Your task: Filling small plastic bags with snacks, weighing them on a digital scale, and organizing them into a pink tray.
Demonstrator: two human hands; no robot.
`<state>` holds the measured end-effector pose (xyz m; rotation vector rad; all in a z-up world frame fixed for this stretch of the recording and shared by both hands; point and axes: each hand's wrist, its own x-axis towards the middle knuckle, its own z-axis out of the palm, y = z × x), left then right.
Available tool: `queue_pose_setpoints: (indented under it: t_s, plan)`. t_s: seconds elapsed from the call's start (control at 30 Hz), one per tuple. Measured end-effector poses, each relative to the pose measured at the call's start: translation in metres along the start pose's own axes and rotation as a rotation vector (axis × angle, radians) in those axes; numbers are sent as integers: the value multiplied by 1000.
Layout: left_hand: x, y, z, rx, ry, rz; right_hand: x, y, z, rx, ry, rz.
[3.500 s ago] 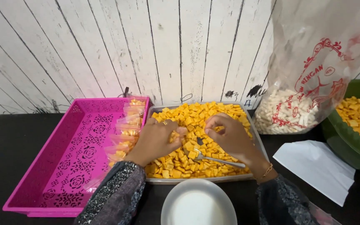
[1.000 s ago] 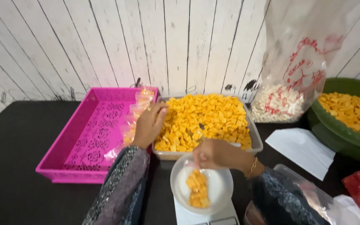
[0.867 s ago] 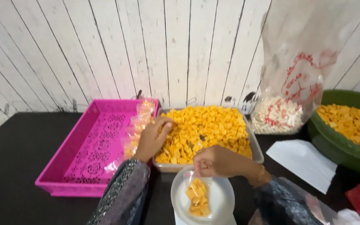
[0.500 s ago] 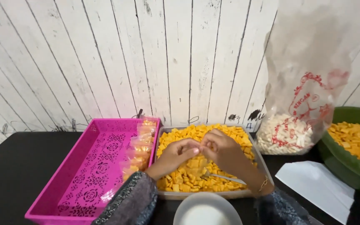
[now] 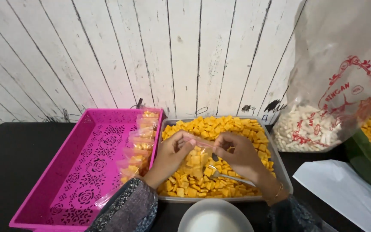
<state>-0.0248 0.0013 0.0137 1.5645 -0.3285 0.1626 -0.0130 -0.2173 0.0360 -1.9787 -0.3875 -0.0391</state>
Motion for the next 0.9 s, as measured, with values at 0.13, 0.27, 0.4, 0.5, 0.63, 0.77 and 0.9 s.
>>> queue_pose_setpoints:
  t_s: [0.13, 0.27, 0.4, 0.5, 0.63, 0.77, 0.9]
  plan:
    - [-2, 0, 1, -19, -19, -7, 0, 6, 5, 38, 34, -4]
    - [-4, 1, 2, 24, -16, 16, -4, 2, 9, 14, 38, 41]
    - [-5, -7, 2, 36, -20, 34, -1, 12, 11, -22, 39, 48]
    - [-6, -3, 0, 95, -22, 77, -8, -8, 15, 11, 15, 67]
    - [-10, 8, 6, 121, -49, 63, -9, -2, 14, -29, 26, 66]
    - [-11, 3, 8, 79, -78, 60, -8, 1, 15, -59, 18, 65]
    - [-9, -4, 8, 146, -97, 94, -12, -24, 15, -12, -37, 64]
